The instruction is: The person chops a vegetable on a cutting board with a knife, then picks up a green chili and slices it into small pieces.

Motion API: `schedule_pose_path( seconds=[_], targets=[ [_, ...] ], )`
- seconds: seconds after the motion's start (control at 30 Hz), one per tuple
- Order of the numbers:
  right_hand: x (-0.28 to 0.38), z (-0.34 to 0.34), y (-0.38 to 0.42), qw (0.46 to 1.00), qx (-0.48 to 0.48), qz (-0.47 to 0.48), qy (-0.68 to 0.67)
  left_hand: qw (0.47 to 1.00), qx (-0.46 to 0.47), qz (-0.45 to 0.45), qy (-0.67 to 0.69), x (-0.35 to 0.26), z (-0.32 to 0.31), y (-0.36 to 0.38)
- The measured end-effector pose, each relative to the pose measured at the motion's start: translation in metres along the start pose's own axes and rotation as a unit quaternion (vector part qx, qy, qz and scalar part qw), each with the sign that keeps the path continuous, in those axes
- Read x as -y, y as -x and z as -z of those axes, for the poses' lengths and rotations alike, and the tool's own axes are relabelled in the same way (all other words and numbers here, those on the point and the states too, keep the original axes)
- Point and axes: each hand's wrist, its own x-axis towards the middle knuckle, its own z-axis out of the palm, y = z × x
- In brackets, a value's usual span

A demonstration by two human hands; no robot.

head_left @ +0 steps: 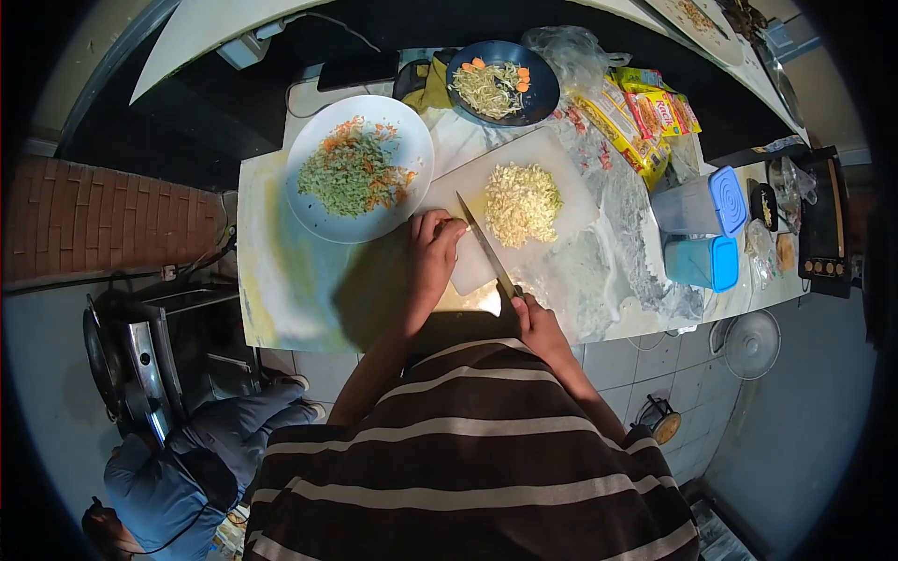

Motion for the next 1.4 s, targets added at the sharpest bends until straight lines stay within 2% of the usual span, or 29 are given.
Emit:
schedule_pose_path(
  seconds=[0.33, 0.43, 0.57, 0.63, 0.73, 1.17, 1.4],
  targets=[
    [-0.008, -0.012, -0.015, 0.997, -0.032, 0.063, 0.042, 1.0, 0.004, -0.001, 0.007, 0.0, 0.0, -0.001],
    [0.002, -0.009, -0.02, 0.997, -0.026, 0.038, 0.067, 1.0, 0.007, 0.001, 0.01, -0.001, 0.001, -0.001],
    [0.004, -0.003, -0.016, 0.996, -0.045, 0.059, 0.05, 0.999, 0.005, -0.025, 0.02, 0.002, 0.0, -0.002],
    [0.005, 0.001, -0.013, 0.999, -0.024, 0.019, 0.036, 1.0, 0.008, -0.023, 0.015, 0.001, 0.001, -0.002],
    [0.006, 0.003, -0.01, 0.999, -0.023, 0.011, 0.031, 1.0, 0.009, -0.024, 0.008, 0.0, 0.001, -0.002],
    [0.003, -0.003, -0.006, 0.999, -0.022, 0.035, -0.003, 1.0, 0.005, -0.007, 0.02, 0.0, 0.001, -0.001],
    [0.003, -0.008, -0.017, 0.997, -0.019, 0.021, 0.068, 1.0, 0.004, -0.011, 0.018, 0.001, -0.001, -0.002]
  ],
)
